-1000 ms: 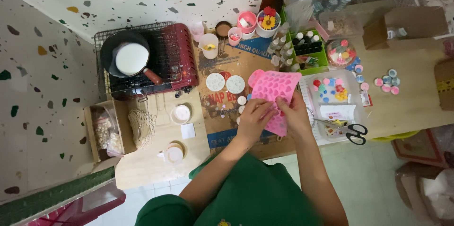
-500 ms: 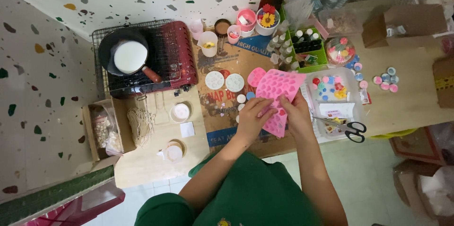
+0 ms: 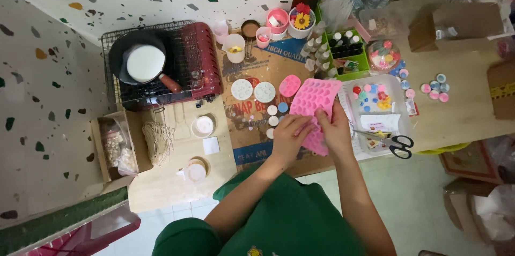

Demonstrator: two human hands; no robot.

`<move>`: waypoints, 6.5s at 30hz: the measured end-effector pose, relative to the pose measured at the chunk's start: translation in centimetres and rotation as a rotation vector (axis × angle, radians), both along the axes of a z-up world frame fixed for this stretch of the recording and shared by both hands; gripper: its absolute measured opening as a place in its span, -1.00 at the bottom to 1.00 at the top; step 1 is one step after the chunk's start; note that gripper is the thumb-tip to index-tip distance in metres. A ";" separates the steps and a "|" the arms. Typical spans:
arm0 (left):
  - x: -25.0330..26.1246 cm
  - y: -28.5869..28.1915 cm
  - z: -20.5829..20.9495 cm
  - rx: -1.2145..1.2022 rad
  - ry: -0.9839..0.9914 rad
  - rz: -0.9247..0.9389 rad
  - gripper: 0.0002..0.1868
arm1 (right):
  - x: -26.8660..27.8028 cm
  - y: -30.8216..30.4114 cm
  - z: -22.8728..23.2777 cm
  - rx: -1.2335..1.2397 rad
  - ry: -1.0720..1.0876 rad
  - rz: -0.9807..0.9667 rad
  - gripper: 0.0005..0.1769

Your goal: Applying labels to small candle tins and demolding wax pieces from silicone molds.

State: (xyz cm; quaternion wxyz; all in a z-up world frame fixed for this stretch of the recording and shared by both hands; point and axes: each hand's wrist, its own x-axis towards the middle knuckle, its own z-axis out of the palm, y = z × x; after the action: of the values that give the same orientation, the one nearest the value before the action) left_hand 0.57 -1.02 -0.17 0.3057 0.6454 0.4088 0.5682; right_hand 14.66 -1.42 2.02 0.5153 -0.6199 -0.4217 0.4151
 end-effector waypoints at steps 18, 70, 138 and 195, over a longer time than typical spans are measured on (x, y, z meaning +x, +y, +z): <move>0.5 -0.4 1.6 0.137 0.156 0.063 -0.83 | 2.8 -0.1 -3.9 -0.001 0.053 -0.070 -0.74; -3.3 4.0 0.5 -0.058 0.279 -0.116 -0.91 | -0.1 -0.5 0.4 -0.129 0.005 -0.255 -0.75; -4.5 3.6 4.8 -0.879 -0.828 -0.225 -0.72 | -4.5 0.1 4.4 0.495 -0.680 0.090 -0.67; -16.6 2.8 -6.2 -0.880 -0.802 0.354 -0.26 | -11.5 1.6 -27.4 -0.195 -0.640 0.203 -0.86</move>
State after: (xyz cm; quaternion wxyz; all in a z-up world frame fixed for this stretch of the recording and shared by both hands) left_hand -16.04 1.80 -6.40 0.5739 0.1175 0.5588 0.5870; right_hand 3.19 0.23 -25.35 0.2515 -0.7200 -0.5796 0.2871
